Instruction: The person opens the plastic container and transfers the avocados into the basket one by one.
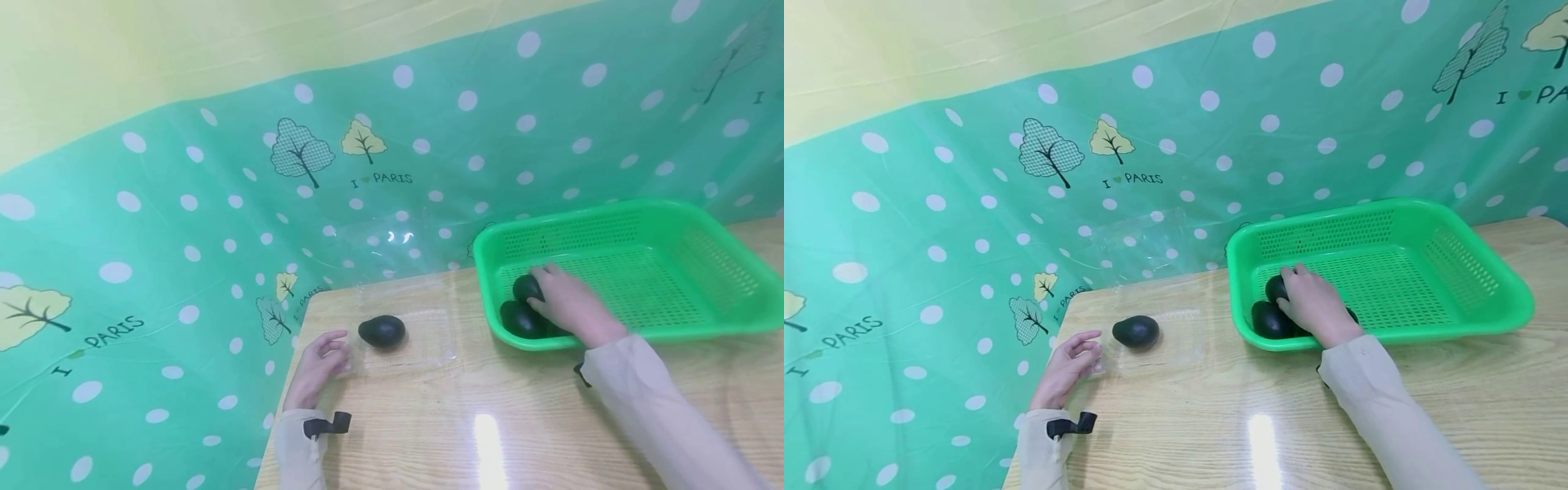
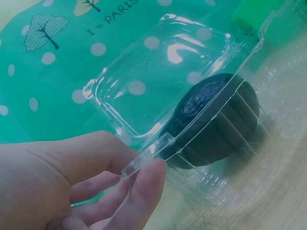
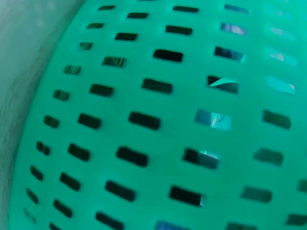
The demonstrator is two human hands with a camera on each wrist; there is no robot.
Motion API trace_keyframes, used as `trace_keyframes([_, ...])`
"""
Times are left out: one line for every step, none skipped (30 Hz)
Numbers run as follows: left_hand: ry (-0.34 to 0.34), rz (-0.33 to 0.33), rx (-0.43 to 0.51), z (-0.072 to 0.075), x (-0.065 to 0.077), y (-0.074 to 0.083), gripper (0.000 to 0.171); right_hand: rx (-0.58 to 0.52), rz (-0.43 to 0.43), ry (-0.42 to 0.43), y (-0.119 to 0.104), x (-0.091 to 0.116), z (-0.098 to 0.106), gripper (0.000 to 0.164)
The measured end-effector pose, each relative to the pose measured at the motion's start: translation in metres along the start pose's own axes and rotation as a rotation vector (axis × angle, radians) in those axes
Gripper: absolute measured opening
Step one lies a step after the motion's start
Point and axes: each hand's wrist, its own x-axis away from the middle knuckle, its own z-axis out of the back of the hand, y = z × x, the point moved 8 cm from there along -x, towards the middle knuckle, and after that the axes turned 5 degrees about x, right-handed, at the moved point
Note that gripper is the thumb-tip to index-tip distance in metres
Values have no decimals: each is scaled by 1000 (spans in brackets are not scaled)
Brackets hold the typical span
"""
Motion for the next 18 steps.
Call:
trace_keyframes([-1,0,1,0,1,0,50,1,-1,1,0,1,0,57])
trace_keyframes([-1,4,5,0,1,0,50,3,-2,3,0,1,0,57])
trace_keyframes([0,7,6,1,2,0,50,0,-8,-1,-1,2,1,58])
trace_keyframes([1,9,8,1,2,0,50,-4,-14,-1,-1,2,1,58])
trace_keyframes([1,11,8,1,2,0,49,-9,-19,-3,-2,3,2,59])
trace_keyframes([1,12,9,1,2,-1,49,-16,-25,0,-2,4,3,60])
trace_keyframes([2,11,10,1,3,-1,48,-21,-29,4,-3,4,4,61])
trace_keyframes([2,12,9,1,3,-1,47,-27,-35,7,-5,5,5,62])
trace_keyframes([4,12,7,1,2,-1,47,-34,-38,13,-6,6,7,63])
trace_keyframes([5,11,5,1,2,-1,46,-38,-36,28,-8,8,9,63])
trace_keyframes([6,10,2,1,3,0,45,-41,-32,42,-11,9,11,63])
trace_keyframes([6,8,-2,0,3,0,45,-40,-27,58,-13,9,13,62])
trace_keyframes([7,6,-6,0,3,1,45,-39,-21,71,-16,10,16,62])
trace_keyframes([6,4,-11,-1,3,1,45,-38,-15,85,-19,11,18,61])
trace_keyframes([6,2,-14,-1,3,2,45,-40,-4,103,-21,11,20,60])
trace_keyframes([5,0,-17,-1,3,2,45,-40,7,118,-24,10,22,58])
trace_keyframes([5,-2,-19,-2,3,3,46,-38,18,135,-27,10,24,58])
trace_keyframes([5,-3,-20,-2,3,3,46,-36,30,150,-31,10,26,57])
